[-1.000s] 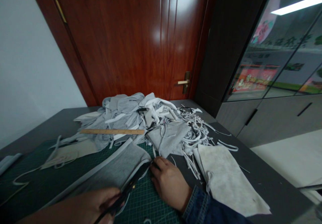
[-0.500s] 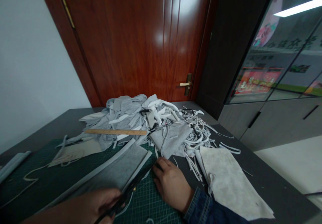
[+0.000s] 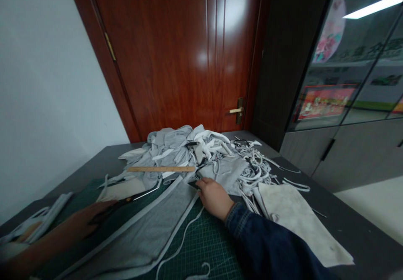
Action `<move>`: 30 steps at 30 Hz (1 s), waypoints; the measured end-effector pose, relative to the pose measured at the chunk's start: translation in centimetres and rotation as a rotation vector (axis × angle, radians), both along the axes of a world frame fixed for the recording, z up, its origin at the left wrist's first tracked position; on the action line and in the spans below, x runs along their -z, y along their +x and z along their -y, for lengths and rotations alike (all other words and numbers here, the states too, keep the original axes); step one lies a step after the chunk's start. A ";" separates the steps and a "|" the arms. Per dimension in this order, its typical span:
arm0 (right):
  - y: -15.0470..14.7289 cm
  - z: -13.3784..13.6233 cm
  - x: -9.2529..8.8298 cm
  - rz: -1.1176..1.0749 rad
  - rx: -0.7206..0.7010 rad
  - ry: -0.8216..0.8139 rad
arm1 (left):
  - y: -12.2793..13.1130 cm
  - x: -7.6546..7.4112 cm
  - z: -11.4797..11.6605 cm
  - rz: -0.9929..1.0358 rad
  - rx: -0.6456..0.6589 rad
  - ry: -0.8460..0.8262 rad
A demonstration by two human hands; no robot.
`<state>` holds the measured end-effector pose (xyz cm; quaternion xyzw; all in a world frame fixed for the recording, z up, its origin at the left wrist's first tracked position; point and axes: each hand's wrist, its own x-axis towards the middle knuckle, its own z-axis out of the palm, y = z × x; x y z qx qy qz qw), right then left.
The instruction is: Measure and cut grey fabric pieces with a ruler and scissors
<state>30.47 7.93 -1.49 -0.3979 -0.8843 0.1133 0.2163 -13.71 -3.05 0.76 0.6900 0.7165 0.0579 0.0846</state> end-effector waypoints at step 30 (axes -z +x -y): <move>-4.5 5.9 0.5 0.192 -0.505 -0.047 | 17.8 -3.5 -5.2 -0.214 0.336 0.166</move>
